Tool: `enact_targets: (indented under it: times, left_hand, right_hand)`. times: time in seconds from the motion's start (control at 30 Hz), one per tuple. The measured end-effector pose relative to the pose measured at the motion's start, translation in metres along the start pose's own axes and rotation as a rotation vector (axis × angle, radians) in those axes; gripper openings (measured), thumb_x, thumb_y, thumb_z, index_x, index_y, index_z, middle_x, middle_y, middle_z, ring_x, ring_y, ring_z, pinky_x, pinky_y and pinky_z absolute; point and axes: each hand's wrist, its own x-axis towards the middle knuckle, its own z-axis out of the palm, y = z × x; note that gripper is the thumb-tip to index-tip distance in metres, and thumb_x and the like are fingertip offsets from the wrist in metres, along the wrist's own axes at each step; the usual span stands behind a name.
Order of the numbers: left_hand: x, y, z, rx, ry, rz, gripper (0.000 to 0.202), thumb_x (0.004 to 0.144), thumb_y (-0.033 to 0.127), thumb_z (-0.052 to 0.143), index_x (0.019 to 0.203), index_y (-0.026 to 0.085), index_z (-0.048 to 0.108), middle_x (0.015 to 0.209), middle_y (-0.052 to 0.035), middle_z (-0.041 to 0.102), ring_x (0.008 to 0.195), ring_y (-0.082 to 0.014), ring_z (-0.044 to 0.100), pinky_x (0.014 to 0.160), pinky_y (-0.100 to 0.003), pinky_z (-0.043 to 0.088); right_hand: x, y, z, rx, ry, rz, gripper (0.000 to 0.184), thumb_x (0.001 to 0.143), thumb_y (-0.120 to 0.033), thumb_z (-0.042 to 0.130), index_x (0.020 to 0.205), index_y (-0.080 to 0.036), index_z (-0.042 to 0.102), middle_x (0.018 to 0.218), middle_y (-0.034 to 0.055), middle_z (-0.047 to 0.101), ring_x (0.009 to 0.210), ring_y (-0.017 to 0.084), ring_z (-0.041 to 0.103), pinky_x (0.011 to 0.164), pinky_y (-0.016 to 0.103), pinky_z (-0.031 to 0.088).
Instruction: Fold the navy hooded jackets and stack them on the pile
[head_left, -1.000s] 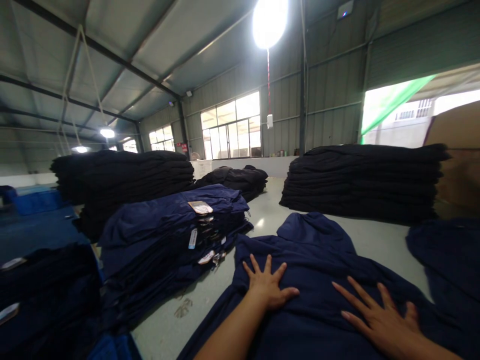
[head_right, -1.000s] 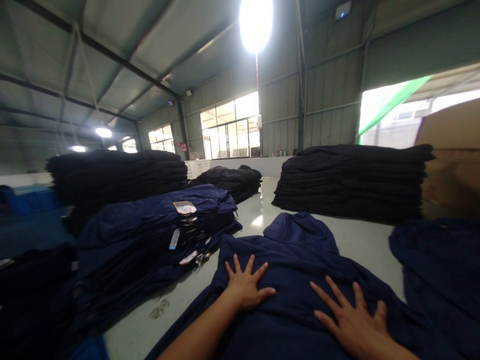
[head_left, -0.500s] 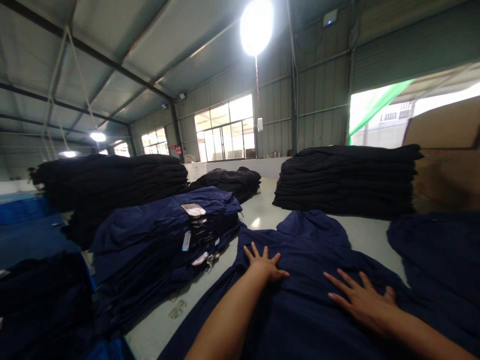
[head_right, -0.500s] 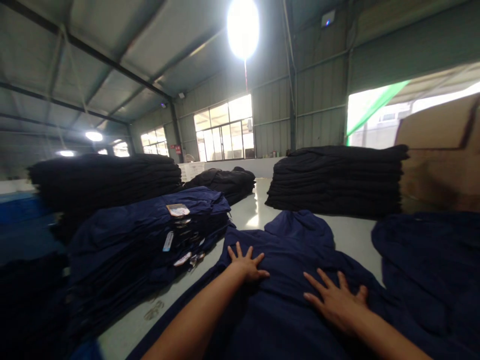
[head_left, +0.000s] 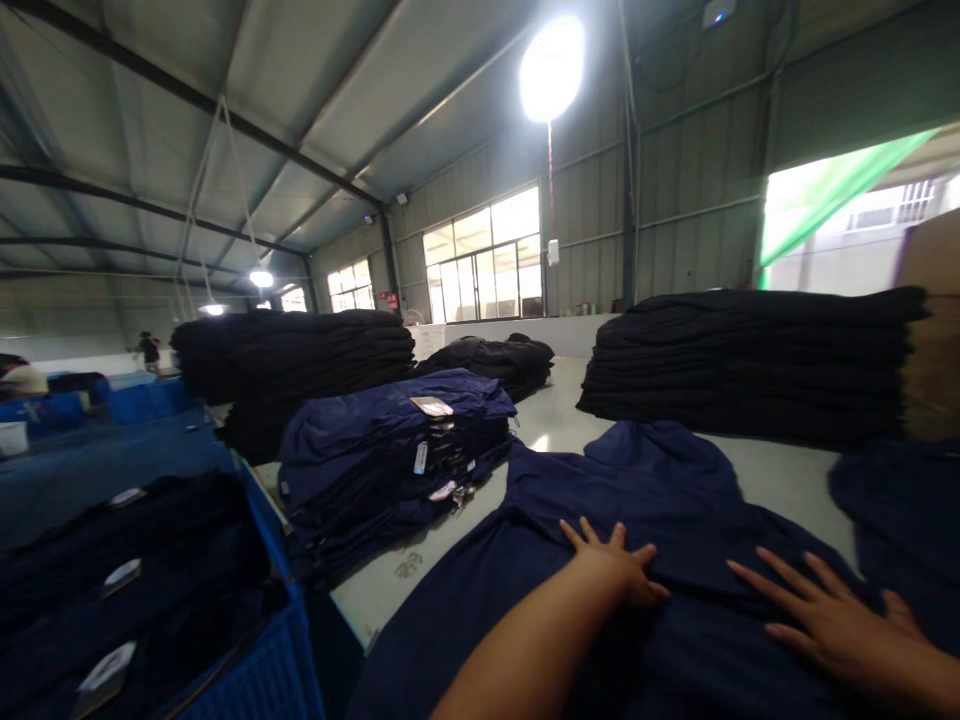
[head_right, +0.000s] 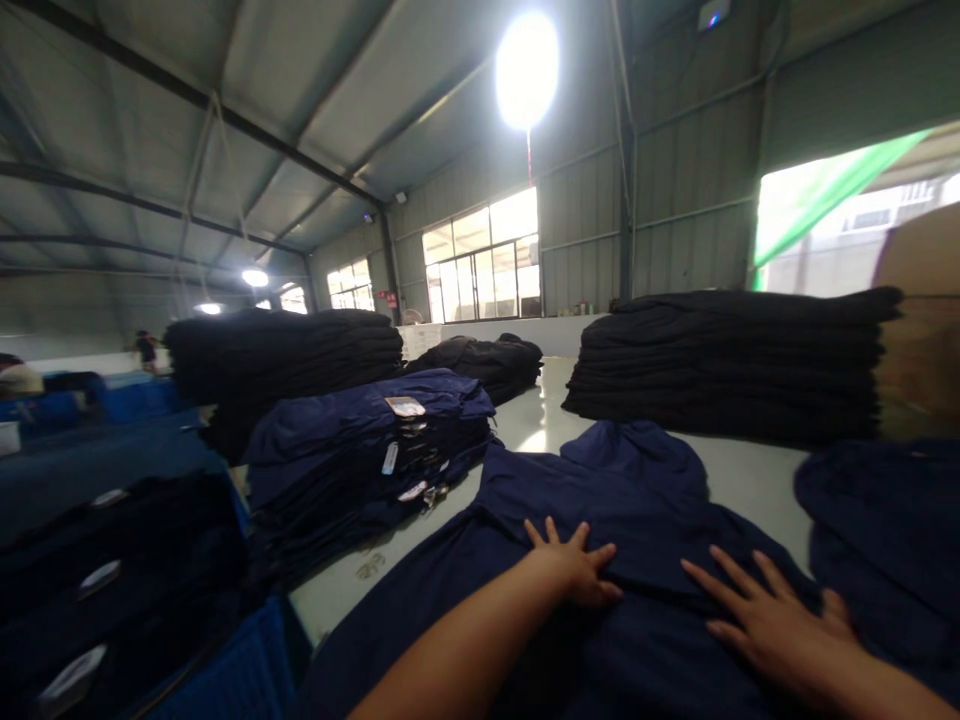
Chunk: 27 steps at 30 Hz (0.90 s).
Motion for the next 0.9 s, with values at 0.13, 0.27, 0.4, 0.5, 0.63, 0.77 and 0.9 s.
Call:
enact_targets:
  times: [0.13,0.27,0.4,0.5,0.63,0.77,0.9]
  left_hand:
    - [0.004,0.037,0.000,0.009,0.155,0.143,0.073,0.084,0.056,0.033,0.145,0.021,0.016,0.152,-0.0078,0.004,0.134,-0.0415,-0.007,0.099,-0.069,-0.005]
    - [0.013,0.052,0.018,-0.054,0.108,0.376,0.071,0.082,0.069,0.020,0.144,0.035,0.010,0.152,0.0032,-0.002,0.135,-0.0361,-0.013,0.098,-0.068,-0.011]
    - [0.021,0.061,0.019,0.032,-0.021,0.319,0.066,0.082,0.065,0.031,0.141,0.037,0.022,0.152,0.0005,0.005,0.135,-0.0396,-0.007,0.095,-0.071,-0.011]
    - [0.026,0.076,0.013,0.010,0.092,0.338,0.065,0.083,0.056,0.040,0.140,0.027,0.031,0.151,-0.0068,0.015,0.135,-0.0399,0.005,0.099,-0.070,-0.001]
    - [0.032,0.089,0.025,-0.132,0.200,0.560,0.070,0.083,0.059,0.039,0.143,0.030,0.017,0.152,-0.0026,0.010,0.137,-0.0354,0.001,0.101,-0.069,0.002]
    - [0.038,0.088,0.045,-0.198,0.198,0.617,0.061,0.085,0.054,0.040,0.140,0.032,0.027,0.150,-0.0035,0.021,0.136,-0.0370,0.005,0.098,-0.070,-0.005]
    - [0.041,0.088,0.040,-0.409,0.313,0.560,0.047,0.084,0.037,0.049,0.129,0.025,0.046,0.137,-0.0078,0.045,0.129,-0.0308,0.032,0.104,-0.062,0.012]
  right_hand:
    - [-0.023,-0.005,-0.050,-0.123,-0.249,0.078,0.064,0.070,-0.039,0.047,0.134,-0.037,0.041,0.147,0.0057,0.029,0.133,0.037,0.022,0.097,0.066,0.025]
    - [-0.041,-0.007,-0.092,-0.188,-0.300,0.111,0.065,0.068,-0.028,0.053,0.133,-0.021,0.046,0.139,0.0122,0.042,0.126,0.034,0.038,0.099,0.050,0.035]
    - [-0.049,-0.001,-0.120,-0.233,-0.331,0.173,0.041,0.070,-0.027,0.056,0.109,-0.017,0.065,0.115,0.0150,0.062,0.108,0.032,0.055,0.087,0.040,0.044]
    - [-0.048,0.005,-0.135,-0.210,-0.343,0.236,0.029,0.072,-0.023,0.056,0.098,-0.015,0.068,0.110,0.0165,0.064,0.102,0.031,0.059,0.080,0.037,0.046]
    - [-0.042,0.015,-0.143,-0.177,-0.294,0.296,0.026,0.077,-0.016,0.048,0.091,-0.015,0.069,0.105,0.0185,0.066,0.096,0.032,0.063,0.073,0.037,0.046]
    - [-0.030,0.021,-0.141,-0.121,-0.234,0.285,0.029,0.081,-0.018,0.041,0.090,-0.018,0.069,0.101,0.0161,0.067,0.095,0.030,0.063,0.072,0.036,0.046]
    - [-0.006,0.019,-0.141,-0.041,-0.157,0.234,0.030,0.082,-0.021,0.040,0.086,-0.016,0.070,0.099,0.0141,0.069,0.101,0.028,0.060,0.082,0.032,0.043]
